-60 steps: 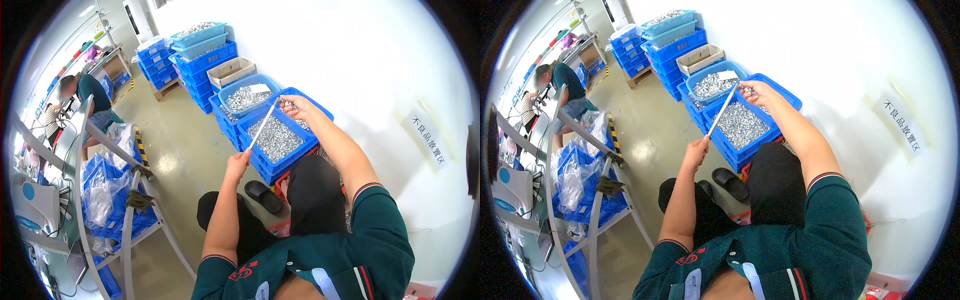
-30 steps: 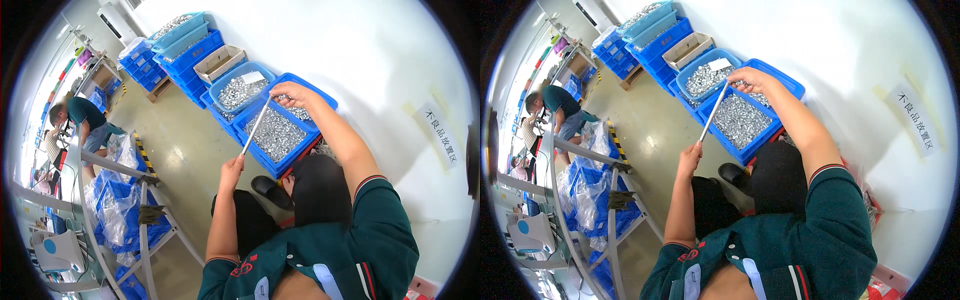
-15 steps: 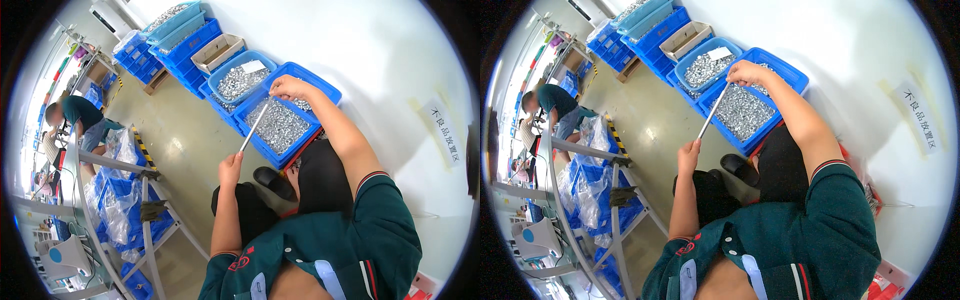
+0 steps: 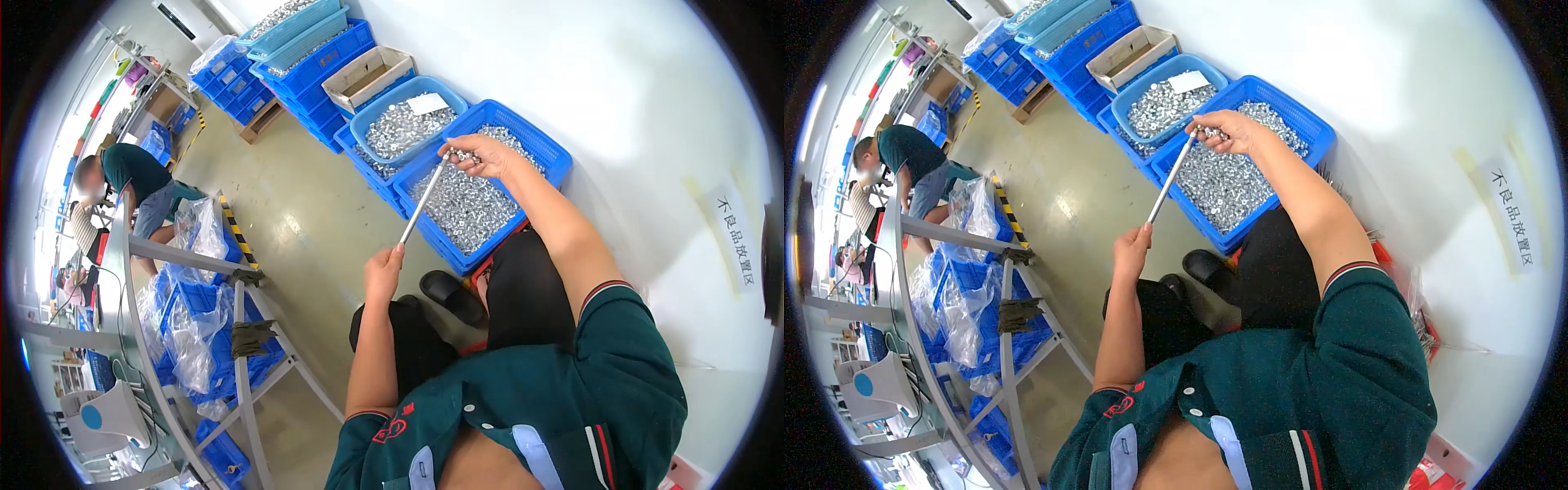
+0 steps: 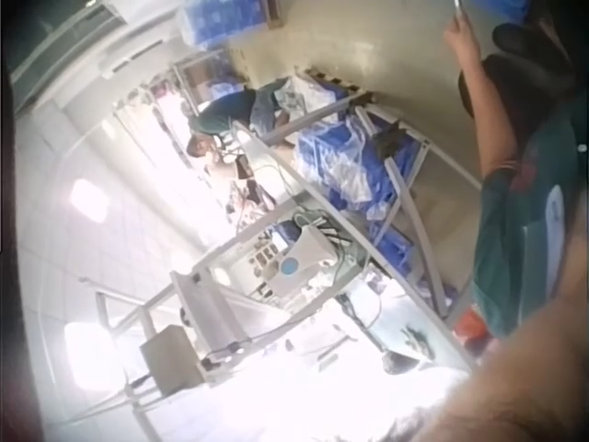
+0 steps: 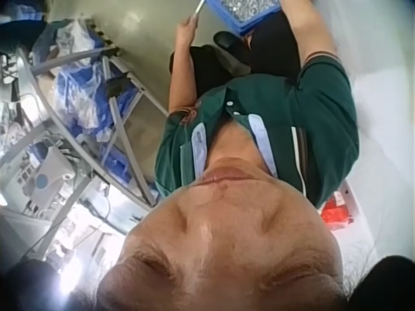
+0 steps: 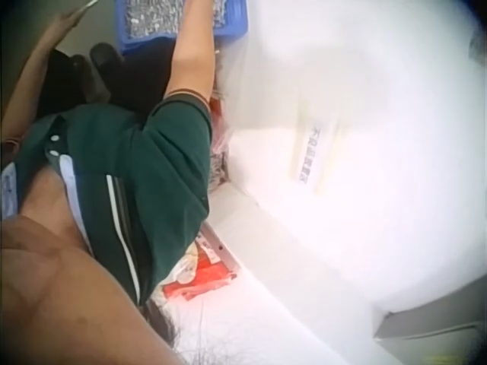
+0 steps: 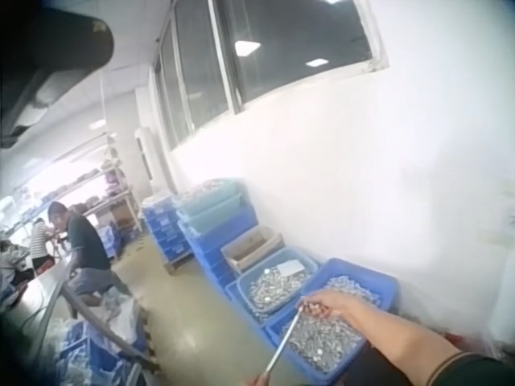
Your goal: The person is picking small metal components from a blue bin and sliding them onto a metal rod.
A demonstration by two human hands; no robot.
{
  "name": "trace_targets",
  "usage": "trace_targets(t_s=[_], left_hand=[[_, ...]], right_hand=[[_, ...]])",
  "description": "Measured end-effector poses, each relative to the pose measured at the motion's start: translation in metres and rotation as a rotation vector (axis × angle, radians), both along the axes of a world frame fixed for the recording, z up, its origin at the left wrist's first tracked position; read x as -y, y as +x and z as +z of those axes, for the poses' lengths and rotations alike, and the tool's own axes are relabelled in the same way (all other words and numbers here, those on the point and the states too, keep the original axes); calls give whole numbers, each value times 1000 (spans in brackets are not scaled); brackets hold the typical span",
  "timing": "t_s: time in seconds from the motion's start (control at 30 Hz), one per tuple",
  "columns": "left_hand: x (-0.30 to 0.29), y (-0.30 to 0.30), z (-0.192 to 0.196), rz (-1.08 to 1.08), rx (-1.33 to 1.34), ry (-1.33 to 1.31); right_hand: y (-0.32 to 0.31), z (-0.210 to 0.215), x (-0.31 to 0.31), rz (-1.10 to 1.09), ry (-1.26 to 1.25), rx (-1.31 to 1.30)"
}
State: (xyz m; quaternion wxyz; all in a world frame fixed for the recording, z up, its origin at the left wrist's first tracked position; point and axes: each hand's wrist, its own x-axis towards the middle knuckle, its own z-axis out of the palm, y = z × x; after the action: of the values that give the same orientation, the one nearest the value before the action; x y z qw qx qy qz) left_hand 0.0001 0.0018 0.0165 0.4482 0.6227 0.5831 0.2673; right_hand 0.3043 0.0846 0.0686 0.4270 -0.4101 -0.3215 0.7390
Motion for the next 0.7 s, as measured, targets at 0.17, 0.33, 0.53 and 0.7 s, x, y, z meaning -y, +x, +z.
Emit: trace_targets(t_s=[0.17, 0.33, 0.53, 0.7], left_hand=[[-2, 0, -6, -6, 39, -6], [-2, 1, -5, -1, 63, -15], [-2, 2, -9, 9, 53, 10], [-2, 2, -9, 11, 72, 41]], right_hand=[[-1, -10, -5, 31, -92, -242], [-7, -10, -6, -19, -64, -174], [-12, -10, -5, -127, -48, -176], [-19, -7, -4, -129, -47, -194]])
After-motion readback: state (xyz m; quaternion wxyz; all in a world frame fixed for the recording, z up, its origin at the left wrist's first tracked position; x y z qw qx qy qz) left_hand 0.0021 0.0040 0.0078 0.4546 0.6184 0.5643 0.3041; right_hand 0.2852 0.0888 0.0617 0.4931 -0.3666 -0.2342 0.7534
